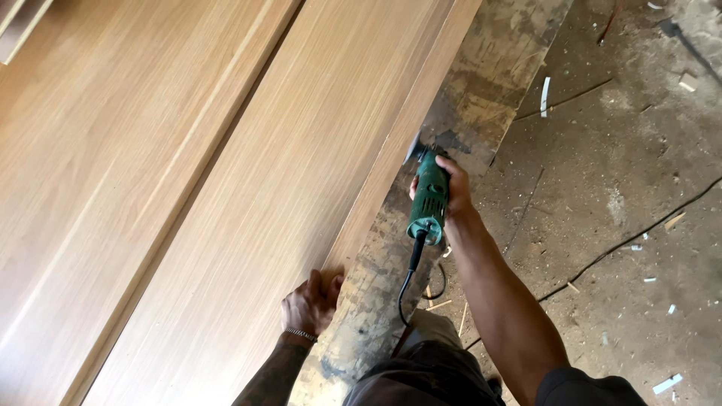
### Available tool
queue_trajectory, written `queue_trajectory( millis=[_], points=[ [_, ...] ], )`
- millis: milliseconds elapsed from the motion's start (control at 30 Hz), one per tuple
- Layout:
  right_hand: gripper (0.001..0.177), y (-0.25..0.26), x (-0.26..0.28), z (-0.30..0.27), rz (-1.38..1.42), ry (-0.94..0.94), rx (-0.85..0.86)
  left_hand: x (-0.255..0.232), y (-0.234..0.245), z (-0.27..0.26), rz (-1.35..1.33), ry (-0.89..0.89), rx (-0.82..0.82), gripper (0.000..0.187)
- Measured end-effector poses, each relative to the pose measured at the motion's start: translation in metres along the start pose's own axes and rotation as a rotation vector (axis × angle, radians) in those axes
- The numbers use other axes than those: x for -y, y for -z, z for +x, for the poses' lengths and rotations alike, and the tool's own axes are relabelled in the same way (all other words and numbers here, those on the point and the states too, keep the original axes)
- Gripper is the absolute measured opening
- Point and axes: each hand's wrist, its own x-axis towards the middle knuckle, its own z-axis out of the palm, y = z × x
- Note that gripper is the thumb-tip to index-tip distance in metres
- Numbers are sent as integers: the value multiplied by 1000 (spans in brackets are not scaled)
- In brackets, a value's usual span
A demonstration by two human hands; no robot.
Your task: The person sands the edges of a wooden frame using a handheld power sander, moving it along the inner and outer perimeters of the wood.
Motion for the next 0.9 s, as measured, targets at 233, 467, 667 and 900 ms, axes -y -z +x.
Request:
queue_trajectory(
  millis=[233, 467, 667, 900],
  points=[
    [55, -18, 40, 15, -34, 65, -10, 3, 0, -3, 61, 14, 34, 52],
    [49, -27, 90, 43, -97, 123, 118, 7, -2, -5, 63, 10, 25, 51],
    [47, -54, 108, 28, -111, 162, -43, 9, -5, -5, 30, -60, -84, 46],
    [37, 21, 108, 54, 6, 69, 262, 7, -6, 0, 45, -48, -43, 48]
  ],
)
